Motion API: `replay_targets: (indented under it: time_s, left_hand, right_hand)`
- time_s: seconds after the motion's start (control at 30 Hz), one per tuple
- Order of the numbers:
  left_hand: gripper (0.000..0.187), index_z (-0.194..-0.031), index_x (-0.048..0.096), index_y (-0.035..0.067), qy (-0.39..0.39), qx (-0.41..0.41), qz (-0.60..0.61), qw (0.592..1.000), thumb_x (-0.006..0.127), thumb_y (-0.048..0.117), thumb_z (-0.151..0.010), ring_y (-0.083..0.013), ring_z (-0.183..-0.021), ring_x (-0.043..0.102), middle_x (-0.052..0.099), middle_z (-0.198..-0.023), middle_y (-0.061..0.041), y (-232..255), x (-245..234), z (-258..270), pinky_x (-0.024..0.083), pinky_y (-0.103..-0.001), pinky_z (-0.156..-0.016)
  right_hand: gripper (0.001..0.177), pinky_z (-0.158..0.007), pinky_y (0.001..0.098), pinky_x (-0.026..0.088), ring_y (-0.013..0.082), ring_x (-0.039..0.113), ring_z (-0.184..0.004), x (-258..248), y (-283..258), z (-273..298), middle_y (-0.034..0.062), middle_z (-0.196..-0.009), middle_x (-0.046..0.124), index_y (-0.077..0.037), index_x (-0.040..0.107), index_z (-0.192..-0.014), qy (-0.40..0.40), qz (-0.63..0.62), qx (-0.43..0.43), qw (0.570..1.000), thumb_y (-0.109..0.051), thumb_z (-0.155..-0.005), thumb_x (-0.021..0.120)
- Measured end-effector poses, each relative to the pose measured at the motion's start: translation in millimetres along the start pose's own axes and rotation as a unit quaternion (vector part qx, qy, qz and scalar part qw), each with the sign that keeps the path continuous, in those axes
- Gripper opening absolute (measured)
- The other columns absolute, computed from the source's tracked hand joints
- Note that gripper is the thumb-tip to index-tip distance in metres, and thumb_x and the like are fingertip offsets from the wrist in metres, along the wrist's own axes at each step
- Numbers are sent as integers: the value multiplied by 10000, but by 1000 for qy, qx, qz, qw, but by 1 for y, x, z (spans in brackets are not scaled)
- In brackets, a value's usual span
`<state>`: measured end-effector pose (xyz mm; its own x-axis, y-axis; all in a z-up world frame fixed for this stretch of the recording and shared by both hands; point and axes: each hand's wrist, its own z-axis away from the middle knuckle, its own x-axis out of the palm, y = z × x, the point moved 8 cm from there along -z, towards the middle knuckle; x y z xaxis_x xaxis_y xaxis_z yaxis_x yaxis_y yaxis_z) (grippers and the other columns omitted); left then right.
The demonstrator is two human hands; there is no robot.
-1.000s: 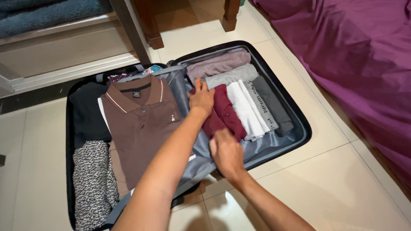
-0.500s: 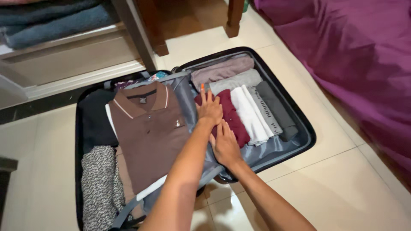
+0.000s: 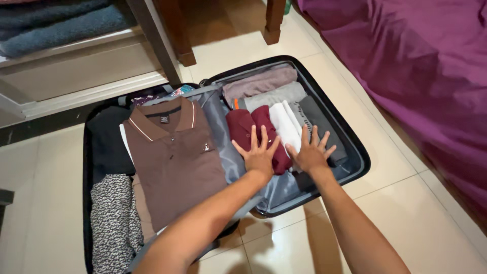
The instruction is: The person folds and places various clothing items and towels into an open suitcase on the floor. They retrieve items from a nearby drawer and wardrobe, arranging shirts, pants, and towels neatly inside the luggage.
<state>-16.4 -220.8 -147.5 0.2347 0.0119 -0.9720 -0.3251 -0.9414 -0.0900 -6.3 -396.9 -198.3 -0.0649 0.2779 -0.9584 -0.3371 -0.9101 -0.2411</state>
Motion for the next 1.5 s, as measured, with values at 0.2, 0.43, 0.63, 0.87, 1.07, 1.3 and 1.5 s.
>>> replay_targets:
  time_s: [0.2,0.43,0.63,0.87,1.07,1.3,1.5]
  left_hand:
    - [1167,-1641,335,366,-113,205,28,972,862,595,-625,-406,-1571,31,137,-1708,-86,40,20,17,56,-824,-1119]
    - [726,-1426,514,418,-31,277,25,960,775,600,-773,-390,-1582,66,161,-1721,-31,89,19,9,120,-863,-1097]
    - [619,-1445,467,497,36,202,38,978,699,412,-878,-396,-1560,97,153,-1700,-19,76,66,-6,153,-890,-1044]
    - [761,-1523,349,500,-20,198,-27,980,703,377,-861,-430,-1547,69,123,-1702,-54,80,35,-6,90,-863,-1067]
    - [1097,-1620,227,402,-156,58,36,985,810,602,-713,-467,-1557,20,81,-1711,-111,13,-5,7,33,-862,-1080]
    - [881,-1490,438,283,-161,45,196,966,800,576,-743,-461,-1530,94,182,-1648,-187,-17,-21,-14,71,-873,-1050]
    - [296,-1205,717,156,135,-34,412,901,668,266,-934,-382,-1241,625,672,-1245,-171,-149,-68,-27,532,-507,-1084]
  right_hand:
    - [756,-1189,643,354,479,362,-1471,-20,51,25,225,-1574,378,-69,421,-1522,216,-177,214,936,-569,-980,589]
    - [813,-1136,543,355,537,349,-1376,30,89,-1,317,-1544,189,87,301,-1500,239,-350,252,870,-340,-911,664]
    - [850,-1234,449,251,526,158,-1532,58,78,-23,362,-1652,39,35,204,-1609,181,-337,77,921,-316,-968,639]
    - [844,-1241,525,257,538,142,-1539,31,70,1,276,-1695,74,-64,245,-1632,192,-271,118,936,-407,-961,624]
    - [873,-1147,717,200,556,80,-1504,27,47,12,193,-1703,-1,-150,149,-1648,107,-229,156,955,-552,-955,496]
    - [665,-1138,711,236,560,227,-1507,-40,-23,49,265,-1660,244,-29,413,-1558,299,-81,-65,948,-383,-1026,593]
    - [336,-1045,487,492,401,617,-1200,-78,-193,82,173,-1245,650,-56,656,-1228,152,-289,-332,885,-320,-1029,594]
